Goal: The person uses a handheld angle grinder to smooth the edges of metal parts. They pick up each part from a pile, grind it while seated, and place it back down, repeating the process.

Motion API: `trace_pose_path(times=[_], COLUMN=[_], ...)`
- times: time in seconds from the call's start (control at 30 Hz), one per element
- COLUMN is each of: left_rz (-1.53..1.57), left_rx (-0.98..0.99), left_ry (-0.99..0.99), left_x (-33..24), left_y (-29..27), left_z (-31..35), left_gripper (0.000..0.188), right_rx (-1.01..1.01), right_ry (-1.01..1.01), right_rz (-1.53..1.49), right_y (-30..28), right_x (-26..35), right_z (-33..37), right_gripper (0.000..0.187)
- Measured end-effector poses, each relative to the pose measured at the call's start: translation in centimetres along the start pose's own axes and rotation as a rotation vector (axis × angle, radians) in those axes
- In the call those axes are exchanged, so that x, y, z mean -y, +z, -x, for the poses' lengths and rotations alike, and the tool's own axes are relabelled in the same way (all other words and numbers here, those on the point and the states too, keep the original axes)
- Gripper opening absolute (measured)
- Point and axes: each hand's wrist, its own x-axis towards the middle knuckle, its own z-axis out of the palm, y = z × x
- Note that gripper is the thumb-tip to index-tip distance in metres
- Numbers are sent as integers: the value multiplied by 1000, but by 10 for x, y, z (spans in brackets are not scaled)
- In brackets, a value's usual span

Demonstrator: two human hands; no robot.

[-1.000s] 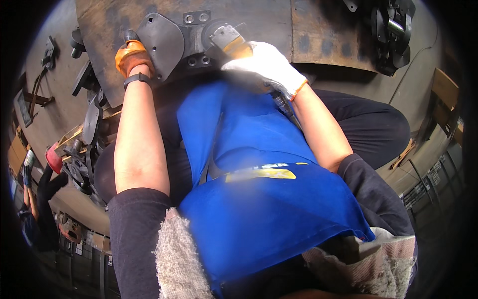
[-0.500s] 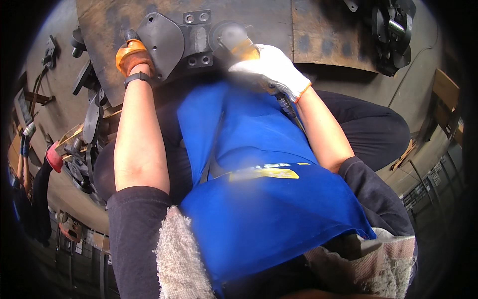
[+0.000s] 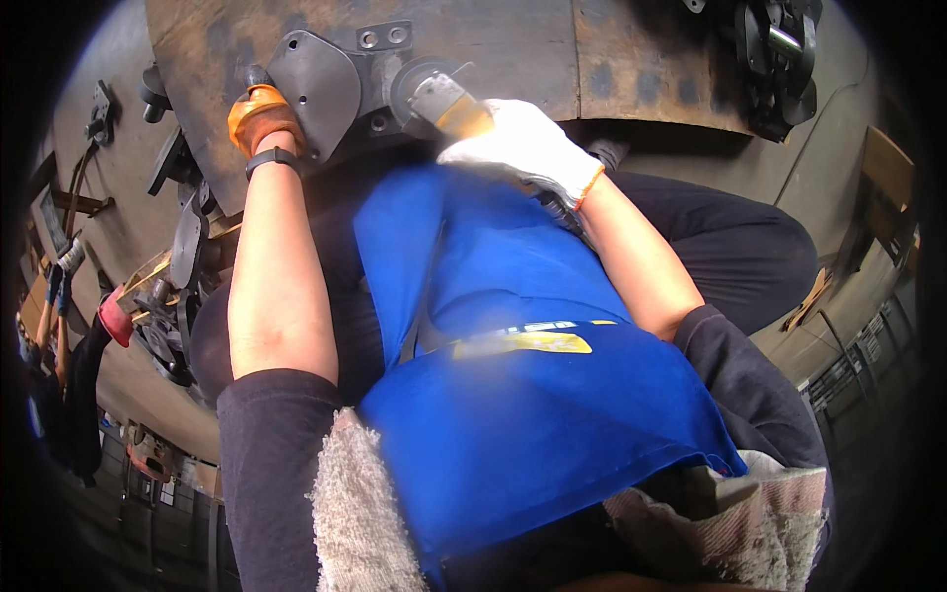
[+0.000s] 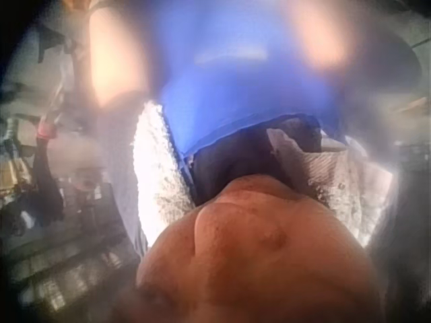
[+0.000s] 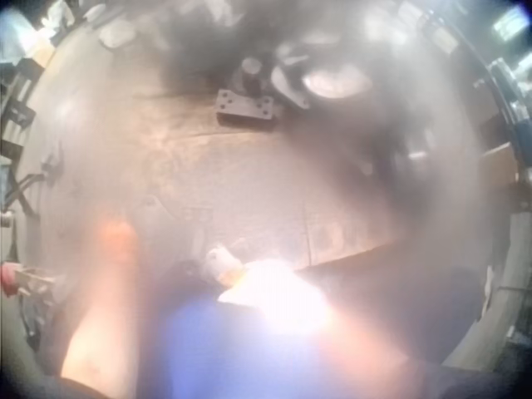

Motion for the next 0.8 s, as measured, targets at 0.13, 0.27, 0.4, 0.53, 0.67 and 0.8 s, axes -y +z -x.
trace_pose_path(times=[0.13,0.27,0.4,0.53,0.67,0.8], left_rz=[-43,-16,-55,-39,-97,-33], left_rx=[-28,-31,-51,-81,-82,-48], left_ry=[59,27,72,61,88,36], left_x=[7,4,8,8,16,-6], left_y=[5,3,8,9,13,-4], left_z=[-7,-3,-10,-8,-17,11], left_gripper=[67,64,61,58,56,53], right_rx=[3,54,13,-8,-38,-63], right_ry=[-28,57,35,-8,-81,-68], right_rz=[-22,-15,36,2,-18,-31], right_y=[8,-5,-3,-5,-3,-5], right_x=[-7,-7,-19,-21,-5,-16], right_z=[1,8,5,-4,-11,-19], right_gripper=[53,59,62,62,64,64])
